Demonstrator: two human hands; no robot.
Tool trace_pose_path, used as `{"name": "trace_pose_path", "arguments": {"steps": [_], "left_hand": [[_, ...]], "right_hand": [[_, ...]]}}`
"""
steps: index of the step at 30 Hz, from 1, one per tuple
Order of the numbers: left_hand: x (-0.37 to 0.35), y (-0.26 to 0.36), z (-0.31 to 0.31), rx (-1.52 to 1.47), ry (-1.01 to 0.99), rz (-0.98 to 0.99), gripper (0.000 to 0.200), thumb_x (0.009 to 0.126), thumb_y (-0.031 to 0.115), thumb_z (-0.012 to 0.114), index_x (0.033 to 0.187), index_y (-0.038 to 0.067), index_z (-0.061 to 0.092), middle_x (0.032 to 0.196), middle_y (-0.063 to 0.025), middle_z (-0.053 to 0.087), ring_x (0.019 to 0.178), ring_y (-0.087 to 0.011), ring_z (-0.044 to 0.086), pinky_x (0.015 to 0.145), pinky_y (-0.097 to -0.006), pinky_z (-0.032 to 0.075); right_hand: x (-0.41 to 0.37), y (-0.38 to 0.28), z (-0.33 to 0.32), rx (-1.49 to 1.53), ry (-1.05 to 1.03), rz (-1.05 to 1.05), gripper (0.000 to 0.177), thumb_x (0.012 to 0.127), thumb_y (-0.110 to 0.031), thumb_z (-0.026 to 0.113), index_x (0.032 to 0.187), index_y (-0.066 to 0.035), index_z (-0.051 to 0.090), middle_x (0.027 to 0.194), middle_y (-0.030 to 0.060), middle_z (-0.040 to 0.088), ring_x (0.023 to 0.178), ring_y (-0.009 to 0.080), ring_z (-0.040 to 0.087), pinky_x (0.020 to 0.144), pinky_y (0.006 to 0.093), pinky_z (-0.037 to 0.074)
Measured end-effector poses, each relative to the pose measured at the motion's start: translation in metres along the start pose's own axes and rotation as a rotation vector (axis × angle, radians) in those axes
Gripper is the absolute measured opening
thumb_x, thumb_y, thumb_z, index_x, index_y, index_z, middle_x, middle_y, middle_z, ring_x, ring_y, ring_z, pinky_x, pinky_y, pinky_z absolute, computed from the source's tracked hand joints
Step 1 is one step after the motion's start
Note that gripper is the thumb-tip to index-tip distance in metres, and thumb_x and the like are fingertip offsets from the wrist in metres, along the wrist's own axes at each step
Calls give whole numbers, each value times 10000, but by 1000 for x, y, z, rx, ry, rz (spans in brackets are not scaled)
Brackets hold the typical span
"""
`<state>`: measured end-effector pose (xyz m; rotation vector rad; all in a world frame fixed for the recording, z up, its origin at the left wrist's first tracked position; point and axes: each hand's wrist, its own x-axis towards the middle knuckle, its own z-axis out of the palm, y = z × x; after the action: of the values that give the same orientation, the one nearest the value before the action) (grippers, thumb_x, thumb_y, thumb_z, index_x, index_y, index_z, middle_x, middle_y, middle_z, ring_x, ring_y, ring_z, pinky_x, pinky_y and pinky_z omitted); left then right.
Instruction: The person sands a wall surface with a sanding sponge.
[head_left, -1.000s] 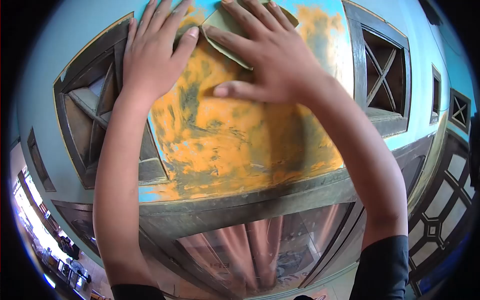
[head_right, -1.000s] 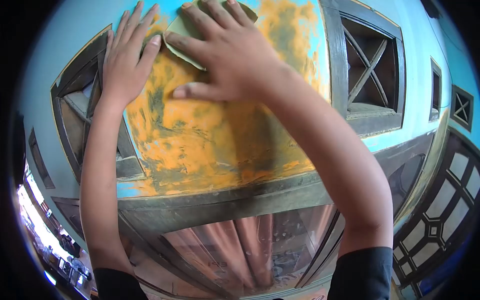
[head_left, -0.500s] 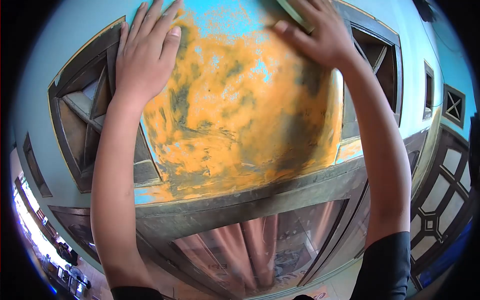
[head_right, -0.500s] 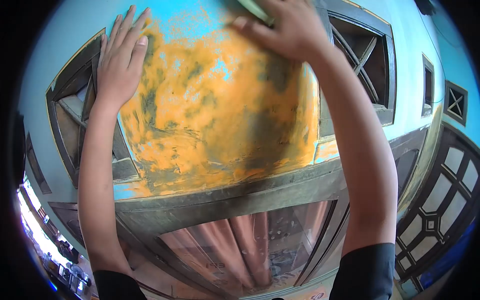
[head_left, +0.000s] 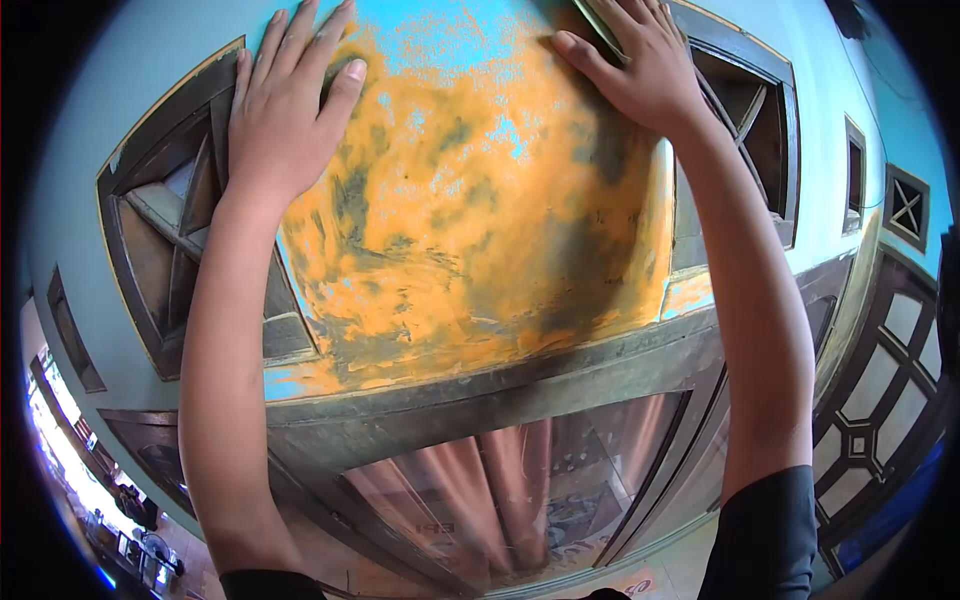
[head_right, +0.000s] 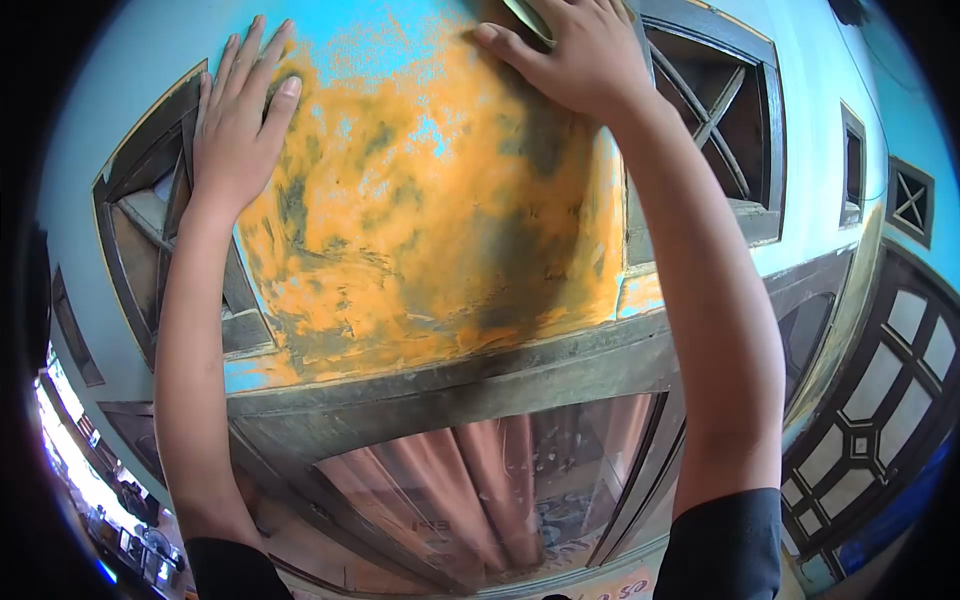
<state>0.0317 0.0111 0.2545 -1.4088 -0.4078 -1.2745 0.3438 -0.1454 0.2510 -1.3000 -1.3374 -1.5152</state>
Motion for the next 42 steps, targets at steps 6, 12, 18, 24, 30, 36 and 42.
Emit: {"name": "trace_pose_path", "arguments": {"steps": [6, 12, 18, 24, 30, 36, 42], "left_hand": [[-1, 8, -3, 2, -21, -26, 555, 1068, 454, 405, 1593, 281, 358, 1671, -50, 292, 1548, -312, 233, 1253, -538, 122], [-25, 33, -21, -61, -67, 2, 575, 1071, 420, 394, 1596, 190, 347, 1664, -72, 301, 1545, -321, 239, 1244, -541, 142], [-32, 30, -40, -419, -107, -69, 545, 1075, 364, 395, 1569, 134, 388, 1608, -108, 401, 1516, -323, 315, 1230, -500, 209], [-3, 67, -56, -627, 16, -22, 502, 1063, 351, 434, 1474, 73, 514, 1504, -157, 523, 1426, -331, 462, 1179, -416, 344], [20, 132, -55, -697, 39, 436, 579, 1025, 512, 458, 1401, 94, 596, 1435, -138, 587, 1378, -376, 503, 1123, -484, 432], [46, 114, -19, -283, -317, 339, 754, 1035, 633, 319, 1619, 161, 254, 1690, -150, 158, 1560, -351, 103, 1284, -480, 68], [71, 70, -38, 2, -386, 38, 788, 1007, 700, 220, 1635, 233, 138, 1703, -78, 75, 1562, -335, 30, 1282, -456, 41]], "right_hand": [[-22, -55, 11, 25, -105, -320, 815, 983, -717, 335, 1611, -199, 289, 1688, 181, 155, 1559, 414, 60, 1248, 579, 29], [6, -30, -10, -111, -106, 49, 885, 938, -767, 412, 1616, -212, 287, 1693, 165, 151, 1566, 383, 57, 1248, 586, 64], [-16, -74, 28, 74, 55, -411, 683, 1023, -530, 406, 1566, -117, 360, 1651, 188, 245, 1543, 396, 147, 1248, 549, 136], [-36, -46, 10, 327, 131, -489, 297, 918, -232, 689, 1211, -191, 713, 1309, 13, 674, 1250, 308, 552, 1078, 434, 430], [-49, -19, 15, 359, 302, -431, 246, 785, -168, 708, 1028, -156, 747, 1104, 10, 711, 1112, 268, 612, 980, 435, 464], [-55, -16, 18, 396, 274, -415, 283, 779, -88, 695, 1059, -128, 706, 1094, 47, 706, 1128, 324, 610, 1031, 461, 455], [-56, -15, 14, 496, 252, -278, 395, 883, -170, 661, 1276, -127, 655, 1413, 106, 595, 1376, 386, 488, 1134, 491, 388]]}}
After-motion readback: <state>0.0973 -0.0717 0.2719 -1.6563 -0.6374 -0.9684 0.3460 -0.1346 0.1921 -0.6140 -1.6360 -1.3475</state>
